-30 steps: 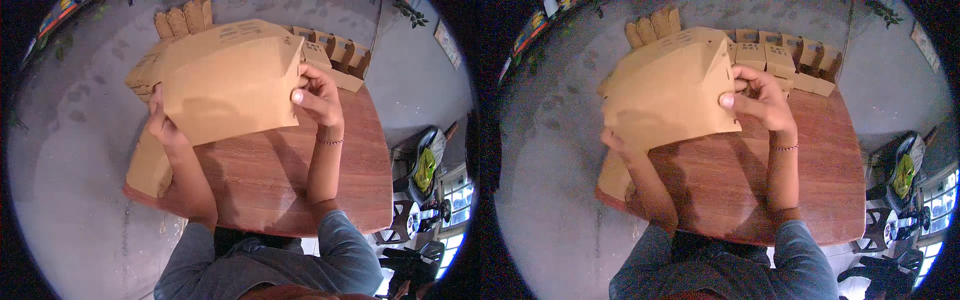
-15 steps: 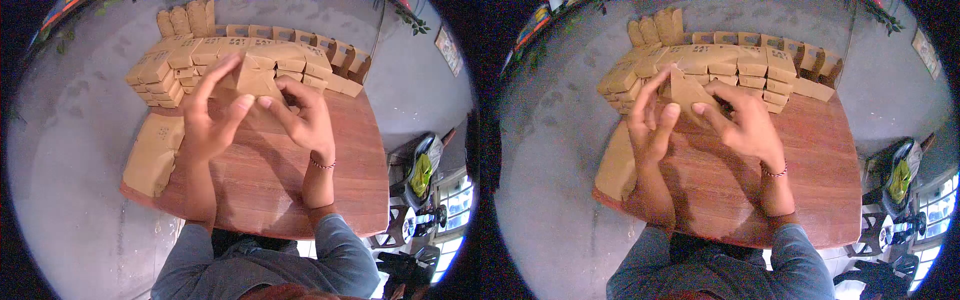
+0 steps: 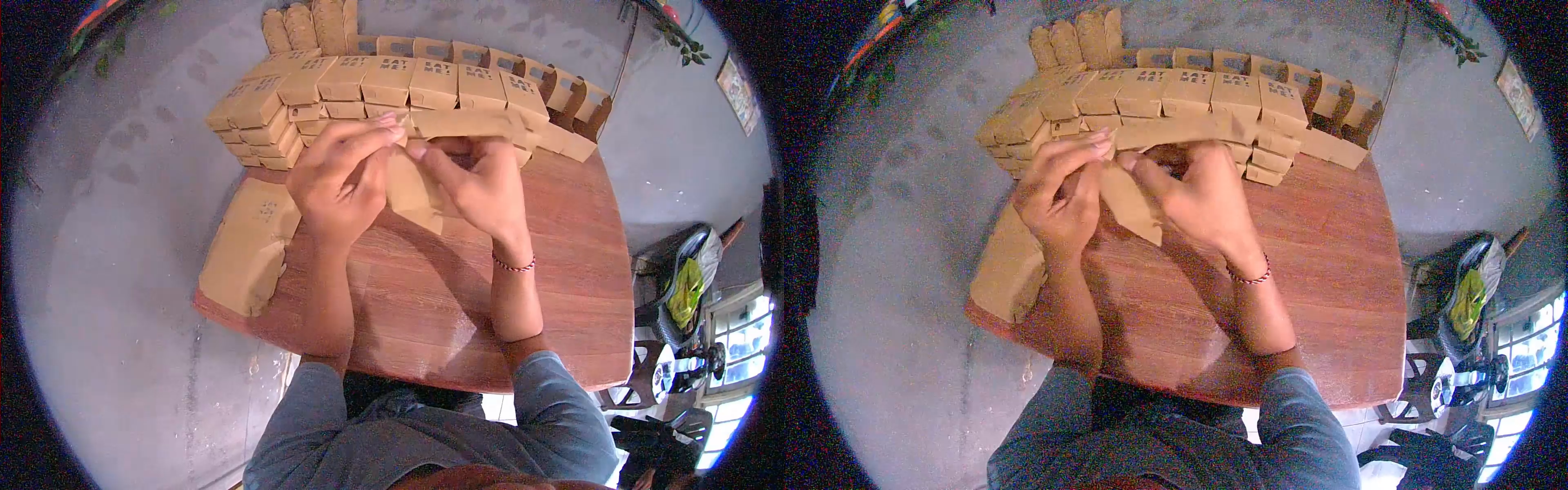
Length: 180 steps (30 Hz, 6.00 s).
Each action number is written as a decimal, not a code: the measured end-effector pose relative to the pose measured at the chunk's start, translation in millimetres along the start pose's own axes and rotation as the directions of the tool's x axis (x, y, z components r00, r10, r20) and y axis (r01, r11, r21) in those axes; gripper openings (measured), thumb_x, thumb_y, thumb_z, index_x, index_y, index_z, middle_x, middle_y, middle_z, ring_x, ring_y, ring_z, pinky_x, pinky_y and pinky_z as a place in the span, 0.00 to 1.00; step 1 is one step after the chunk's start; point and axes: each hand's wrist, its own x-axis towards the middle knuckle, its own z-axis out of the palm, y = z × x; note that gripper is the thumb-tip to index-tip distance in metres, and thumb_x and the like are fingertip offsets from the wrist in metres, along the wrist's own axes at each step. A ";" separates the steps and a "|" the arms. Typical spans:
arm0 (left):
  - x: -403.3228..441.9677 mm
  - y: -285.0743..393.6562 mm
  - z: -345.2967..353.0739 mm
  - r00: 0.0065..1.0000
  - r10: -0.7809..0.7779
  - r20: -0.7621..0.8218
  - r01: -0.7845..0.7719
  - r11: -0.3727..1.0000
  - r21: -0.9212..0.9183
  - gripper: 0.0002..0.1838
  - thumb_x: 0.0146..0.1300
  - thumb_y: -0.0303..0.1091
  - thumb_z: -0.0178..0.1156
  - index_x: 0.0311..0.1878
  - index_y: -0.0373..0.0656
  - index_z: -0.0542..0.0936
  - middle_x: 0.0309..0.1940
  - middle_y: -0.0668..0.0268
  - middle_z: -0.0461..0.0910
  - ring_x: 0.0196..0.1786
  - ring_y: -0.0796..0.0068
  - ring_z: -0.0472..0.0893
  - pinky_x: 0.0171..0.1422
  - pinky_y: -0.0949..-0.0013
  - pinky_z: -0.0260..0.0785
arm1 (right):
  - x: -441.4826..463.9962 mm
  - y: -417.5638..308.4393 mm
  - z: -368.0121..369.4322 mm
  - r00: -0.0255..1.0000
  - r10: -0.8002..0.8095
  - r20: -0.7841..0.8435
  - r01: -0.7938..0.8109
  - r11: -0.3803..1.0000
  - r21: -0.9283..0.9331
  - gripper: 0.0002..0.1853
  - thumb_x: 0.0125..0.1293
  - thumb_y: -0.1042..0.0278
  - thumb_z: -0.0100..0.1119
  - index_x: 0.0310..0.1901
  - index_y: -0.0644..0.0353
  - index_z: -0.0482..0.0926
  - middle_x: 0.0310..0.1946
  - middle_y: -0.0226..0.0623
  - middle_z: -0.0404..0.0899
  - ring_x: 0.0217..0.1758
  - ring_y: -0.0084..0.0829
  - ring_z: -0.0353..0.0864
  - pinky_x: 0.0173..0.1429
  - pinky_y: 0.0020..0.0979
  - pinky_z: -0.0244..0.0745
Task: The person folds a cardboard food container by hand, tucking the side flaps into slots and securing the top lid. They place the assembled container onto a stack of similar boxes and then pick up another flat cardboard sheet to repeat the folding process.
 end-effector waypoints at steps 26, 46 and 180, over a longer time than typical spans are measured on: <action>5.0 10.5 -26.0 0.935 -0.098 0.340 0.093 0.995 0.030 0.09 0.51 0.17 0.62 0.35 0.40 0.81 0.39 0.59 0.79 0.44 0.61 0.85 0.44 0.66 0.79 | 3.0 7.3 3.1 0.977 0.186 0.101 -0.206 0.949 0.240 0.11 0.62 0.69 0.61 0.42 0.67 0.80 0.26 0.26 0.76 0.26 0.17 0.68 0.28 0.24 0.61; 0.2 6.5 -17.1 0.962 -0.047 0.269 0.021 0.995 0.100 0.11 0.49 0.19 0.69 0.38 0.40 0.86 0.41 0.61 0.81 0.42 0.67 0.85 0.43 0.69 0.78 | 3.9 -1.3 -3.1 0.994 0.114 -0.001 -0.110 0.968 0.224 0.13 0.59 0.75 0.64 0.45 0.69 0.81 0.41 0.37 0.84 0.45 0.26 0.80 0.52 0.29 0.74; 0.9 25.9 0.2 0.997 0.058 -0.057 -0.065 0.989 -0.136 0.12 0.49 0.21 0.69 0.38 0.41 0.83 0.43 0.63 0.77 0.55 0.55 0.79 0.65 0.53 0.69 | -31.0 0.4 11.2 0.929 -0.323 -0.180 0.354 0.918 0.180 0.09 0.60 0.74 0.65 0.41 0.64 0.79 0.36 0.37 0.81 0.43 0.29 0.80 0.50 0.29 0.76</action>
